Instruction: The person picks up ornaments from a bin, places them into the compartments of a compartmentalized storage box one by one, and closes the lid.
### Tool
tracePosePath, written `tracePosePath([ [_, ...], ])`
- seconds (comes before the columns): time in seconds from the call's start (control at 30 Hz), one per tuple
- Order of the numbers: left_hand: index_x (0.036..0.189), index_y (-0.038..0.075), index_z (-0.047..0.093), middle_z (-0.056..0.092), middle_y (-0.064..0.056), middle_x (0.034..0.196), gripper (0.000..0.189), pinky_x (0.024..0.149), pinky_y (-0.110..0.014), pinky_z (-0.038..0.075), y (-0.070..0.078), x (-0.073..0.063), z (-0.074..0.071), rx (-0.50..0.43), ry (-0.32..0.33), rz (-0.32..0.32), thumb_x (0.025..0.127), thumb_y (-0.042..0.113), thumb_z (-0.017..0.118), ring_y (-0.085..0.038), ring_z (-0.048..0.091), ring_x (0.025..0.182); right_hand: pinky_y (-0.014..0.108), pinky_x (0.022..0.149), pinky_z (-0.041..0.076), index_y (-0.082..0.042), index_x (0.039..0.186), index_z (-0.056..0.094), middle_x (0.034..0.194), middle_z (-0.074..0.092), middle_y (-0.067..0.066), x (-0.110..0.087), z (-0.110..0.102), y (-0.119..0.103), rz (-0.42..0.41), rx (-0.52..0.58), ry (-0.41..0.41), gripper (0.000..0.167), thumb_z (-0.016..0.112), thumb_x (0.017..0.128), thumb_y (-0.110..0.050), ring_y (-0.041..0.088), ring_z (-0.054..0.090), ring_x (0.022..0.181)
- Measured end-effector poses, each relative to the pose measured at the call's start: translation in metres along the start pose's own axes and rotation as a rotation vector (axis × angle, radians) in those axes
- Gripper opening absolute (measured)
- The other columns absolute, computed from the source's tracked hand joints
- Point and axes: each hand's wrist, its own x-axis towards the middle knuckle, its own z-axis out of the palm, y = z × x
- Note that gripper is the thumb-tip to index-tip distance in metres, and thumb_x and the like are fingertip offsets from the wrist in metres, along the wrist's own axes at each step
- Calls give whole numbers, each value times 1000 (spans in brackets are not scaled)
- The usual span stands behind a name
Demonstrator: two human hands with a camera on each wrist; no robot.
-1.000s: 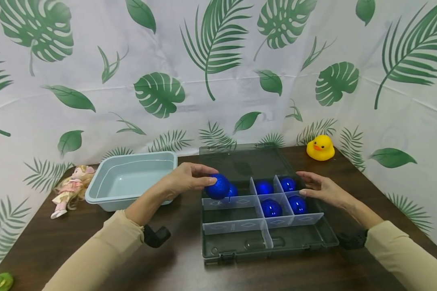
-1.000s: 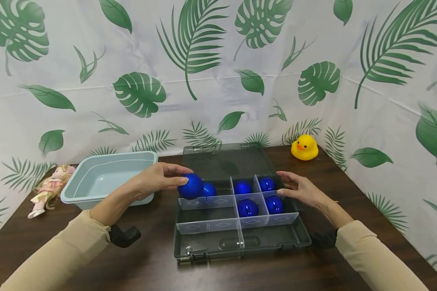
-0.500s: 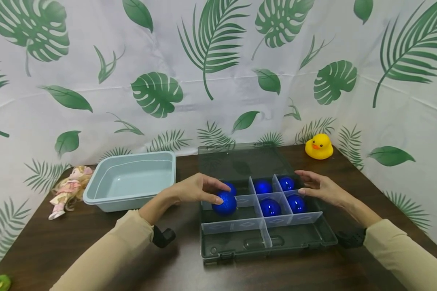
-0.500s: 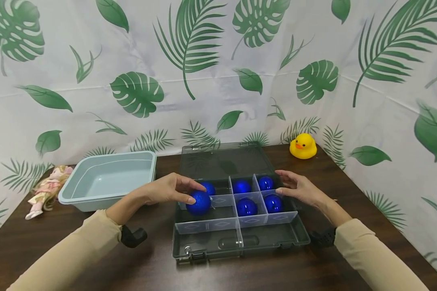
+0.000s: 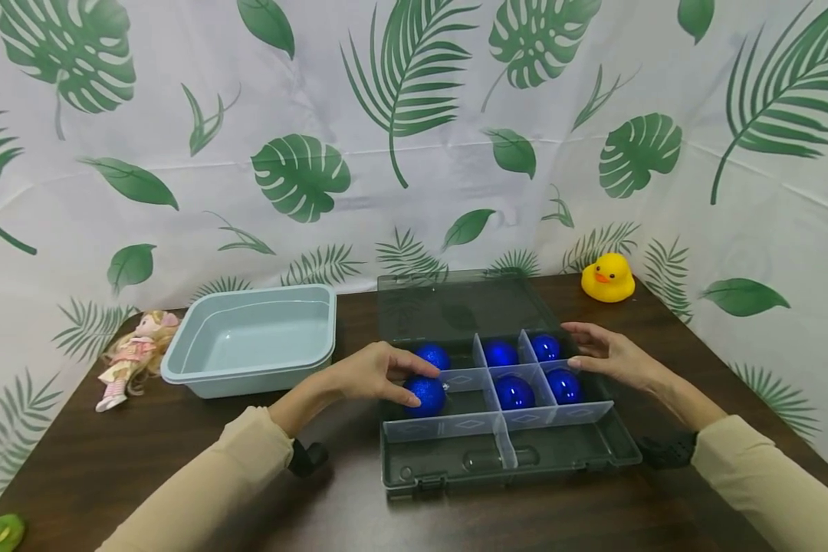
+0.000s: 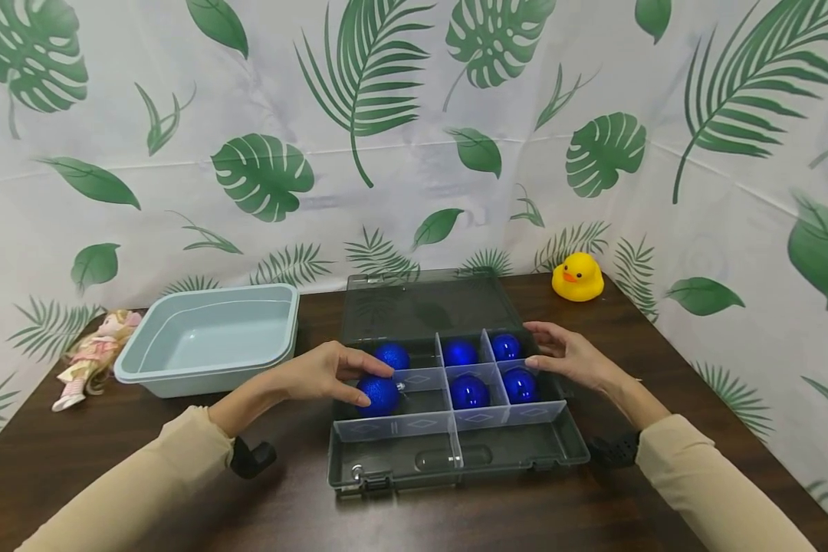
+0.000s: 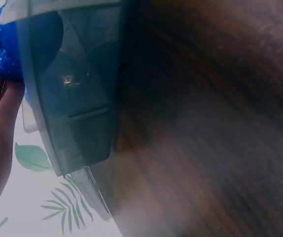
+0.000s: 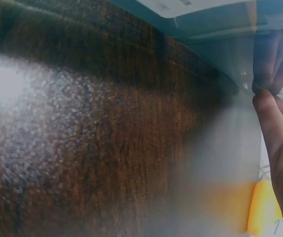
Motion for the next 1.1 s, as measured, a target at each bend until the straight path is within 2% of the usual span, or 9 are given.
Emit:
tracePosePath([
  [0.17, 124, 1, 60, 61, -11, 126, 44, 99, -30, 43, 1, -5, 4, 103, 33, 46, 82, 10, 72, -24, 52, 124, 54, 101, 31, 0, 142, 31, 143, 34, 29, 1, -2, 1, -2, 12, -8, 65, 64, 90, -21, 48, 35, 128],
  [0.27, 122, 1, 62, 63, -12, 123, 41, 96, -30, 46, 0, -8, 4, 113, 109, 31, 83, 11, 71, -23, 56, 119, 54, 101, 31, 1, 141, 32, 142, 34, 29, 2, -4, 3, -15, 19, -19, 64, 64, 90, -20, 48, 35, 128],
  [0.33, 120, -1, 63, 64, -15, 120, 37, 92, -31, 49, -3, -9, 1, 71, 218, -10, 85, 11, 69, -24, 59, 114, 55, 100, 33, 0, 141, 33, 142, 35, 29, 3, -7, 3, -12, 18, -32, 63, 63, 90, -21, 48, 36, 126],
  [0.5, 123, -2, 59, 61, -20, 123, 34, 92, -36, 50, -8, -2, -11, -164, 606, -237, 91, 11, 62, -28, 59, 112, 47, 96, 45, 0, 141, 33, 139, 38, 30, 9, -18, 5, 50, 91, -68, 58, 56, 95, -27, 45, 43, 123],
  [0.6, 132, -4, 50, 53, -23, 132, 40, 99, -39, 44, -6, 7, -22, -326, 735, -332, 94, 8, 56, -30, 52, 122, 36, 93, 48, 6, 139, 32, 138, 39, 33, 22, -27, 6, 70, 179, -69, 56, 52, 98, -25, 35, 52, 120],
  [0.77, 143, -5, 31, 38, -22, 145, 50, 110, -41, 32, 1, 27, -48, -504, 815, -402, 97, 7, 48, -32, 37, 134, 29, 93, 47, 13, 137, 32, 135, 42, 34, 59, -46, -1, 108, 228, -68, 57, 50, 98, -24, 22, 61, 112],
  [0.93, 146, -4, 23, 28, -21, 150, 55, 112, -40, 27, -3, 43, -62, -524, 833, -533, 98, 11, 46, -33, 29, 139, 36, 97, 43, 11, 138, 33, 135, 45, 31, 86, -52, -4, 180, 221, -100, 54, 50, 98, -21, 29, 57, 117],
  [1.03, 143, -3, 32, 37, -23, 144, 51, 107, -36, 37, -14, 54, -63, -489, 855, -634, 98, 14, 47, -33, 39, 131, 40, 98, 42, 11, 138, 33, 135, 46, 30, 93, -54, 0, 210, 195, -129, 54, 50, 98, -21, 30, 57, 117],
  [1.1, 136, -2, 43, 51, -21, 123, 43, 86, -29, 50, -29, 64, -63, -451, 883, -677, 97, 15, 48, -29, 56, 104, 40, 98, 42, 12, 138, 34, 135, 46, 30, 96, -55, 5, 220, 179, -149, 54, 50, 98, -21, 30, 57, 116],
])
